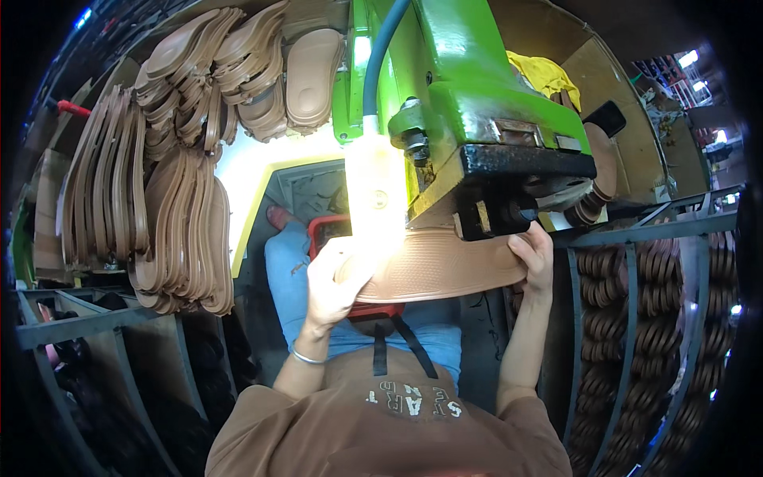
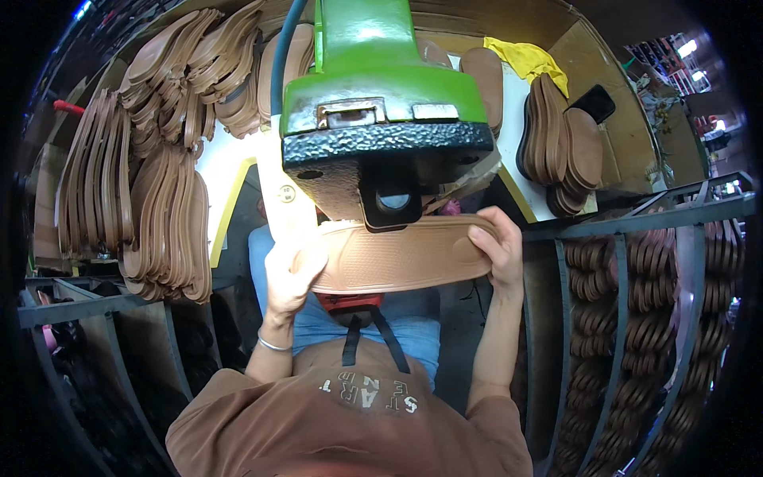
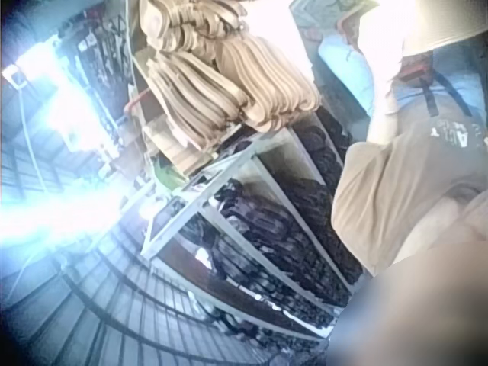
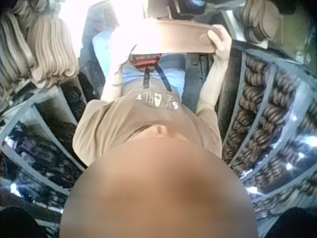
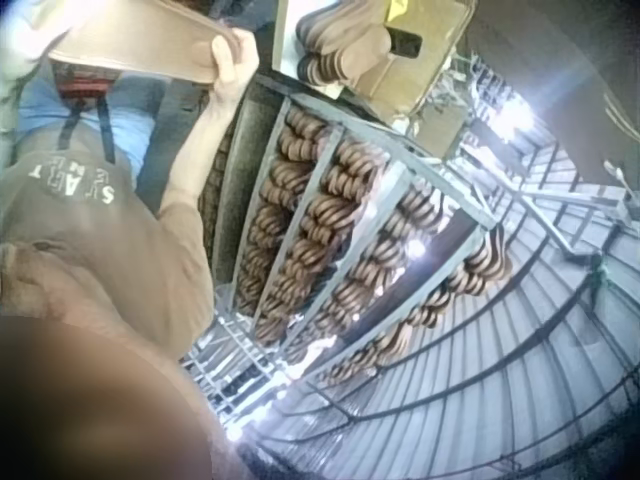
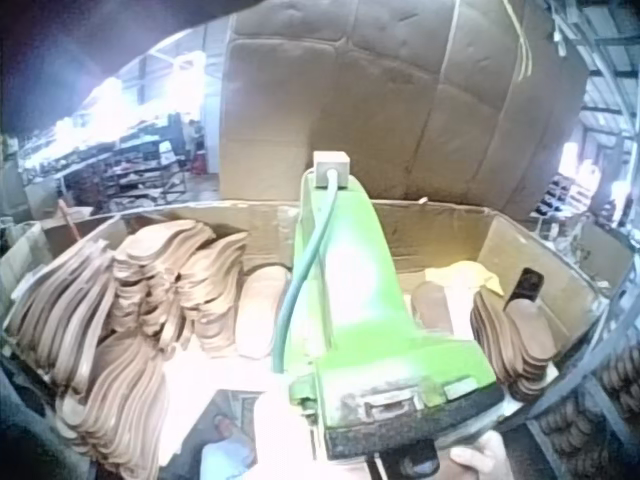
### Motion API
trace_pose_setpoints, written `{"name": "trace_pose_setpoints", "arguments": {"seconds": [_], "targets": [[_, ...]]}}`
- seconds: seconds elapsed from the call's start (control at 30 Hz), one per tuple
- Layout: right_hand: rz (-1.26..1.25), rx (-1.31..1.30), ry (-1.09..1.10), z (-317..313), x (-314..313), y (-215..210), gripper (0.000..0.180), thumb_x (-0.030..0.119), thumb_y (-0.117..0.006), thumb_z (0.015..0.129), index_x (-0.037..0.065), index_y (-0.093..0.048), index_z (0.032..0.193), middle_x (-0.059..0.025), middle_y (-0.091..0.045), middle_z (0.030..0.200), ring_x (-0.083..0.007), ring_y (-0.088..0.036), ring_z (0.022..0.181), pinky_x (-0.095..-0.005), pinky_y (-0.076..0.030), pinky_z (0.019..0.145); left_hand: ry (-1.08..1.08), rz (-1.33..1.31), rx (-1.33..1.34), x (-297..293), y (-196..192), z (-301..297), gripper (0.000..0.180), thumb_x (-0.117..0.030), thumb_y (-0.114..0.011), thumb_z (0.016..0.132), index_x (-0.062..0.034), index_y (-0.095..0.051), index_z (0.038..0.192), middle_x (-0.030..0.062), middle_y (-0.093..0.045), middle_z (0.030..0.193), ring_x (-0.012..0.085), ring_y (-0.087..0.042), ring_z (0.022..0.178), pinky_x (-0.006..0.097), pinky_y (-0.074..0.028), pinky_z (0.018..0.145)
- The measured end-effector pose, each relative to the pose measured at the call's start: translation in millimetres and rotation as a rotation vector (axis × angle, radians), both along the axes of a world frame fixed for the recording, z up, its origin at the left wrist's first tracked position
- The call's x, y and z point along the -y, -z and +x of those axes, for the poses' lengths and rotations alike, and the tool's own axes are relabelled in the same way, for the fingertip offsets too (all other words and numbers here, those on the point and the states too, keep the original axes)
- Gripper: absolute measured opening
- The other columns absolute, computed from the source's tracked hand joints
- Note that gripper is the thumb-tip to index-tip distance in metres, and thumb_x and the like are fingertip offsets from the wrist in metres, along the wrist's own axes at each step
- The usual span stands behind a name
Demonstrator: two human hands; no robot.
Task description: The recorder uses a specialized sole-finishing or buffing machine to process the edges and surfaces of shoe soles in a manufacturing environment.
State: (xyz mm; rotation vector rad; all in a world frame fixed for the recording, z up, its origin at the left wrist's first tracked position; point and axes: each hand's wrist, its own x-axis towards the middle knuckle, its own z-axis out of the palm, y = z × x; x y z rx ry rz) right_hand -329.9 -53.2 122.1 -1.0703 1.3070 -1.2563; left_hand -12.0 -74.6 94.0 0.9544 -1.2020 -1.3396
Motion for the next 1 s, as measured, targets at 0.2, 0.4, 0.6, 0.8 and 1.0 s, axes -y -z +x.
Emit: {"name": "trace_pose_setpoints", "arguments": {"seconds": [0.2,0.4,0.6,0.8,1.0], "targets": [[-0.083,0.015,-0.153,54,31,-6,0.028,0.005,-0.067,0.077,-0.005,-0.059,0.102,-0.0072,-0.062,0.098,-0.0104,-0.057,0.09,-0.0254,-0.046,0.08,-0.137,0.174,-0.085,-4,-6,52,0.027,0.001,-0.066,0.077,0.0039,-0.057,0.102,0.0089,-0.062,0.093,0.0134,-0.059,0.086,0.026,-0.046,0.08],[-0.183,-0.084,-0.107,107,39,-17,0.038,0.003,-0.079,0.067,-0.003,-0.062,0.101,-0.0052,-0.065,0.096,-0.011,-0.061,0.082,-0.0259,-0.05,0.075,-0.035,0.32,-0.213,-26,40,109,0.019,-0.001,-0.066,0.078,-0.0001,-0.053,0.092,0.0088,-0.061,0.094,0.0107,-0.058,0.085,0.024,-0.046,0.078],[-0.227,-0.127,-0.007,129,40,16,0.047,0.011,-0.088,0.057,0.0,-0.062,0.094,-0.0058,-0.065,0.089,-0.0135,-0.062,0.078,-0.0273,-0.051,0.072,0.275,0.546,0.114,-71,81,71,0.037,-0.003,-0.077,0.073,0.0062,-0.06,0.105,0.0104,-0.067,0.098,0.0127,-0.063,0.087,0.027,-0.051,0.077],[-0.303,-0.145,0.069,130,32,6,0.047,0.003,-0.085,0.059,0.0,-0.058,0.098,-0.0036,-0.062,0.09,-0.0127,-0.061,0.079,-0.0277,-0.052,0.073,0.183,0.516,0.042,-87,105,24,0.029,-0.003,-0.075,0.075,0.0042,-0.063,0.1,0.009,-0.068,0.095,0.008,-0.062,0.082,0.023,-0.051,0.073],[-0.167,-0.121,0.376,20,-20,38,0.023,0.008,-0.063,0.087,-0.004,-0.055,0.105,-0.0066,-0.062,0.097,-0.0105,-0.058,0.087,-0.0227,-0.045,0.079,-0.095,0.023,0.143,-11,33,6,0.02,-0.007,-0.078,0.072,0.0019,-0.065,0.085,0.009,-0.068,0.081,0.0104,-0.063,0.069,0.024,-0.051,0.062]]}}
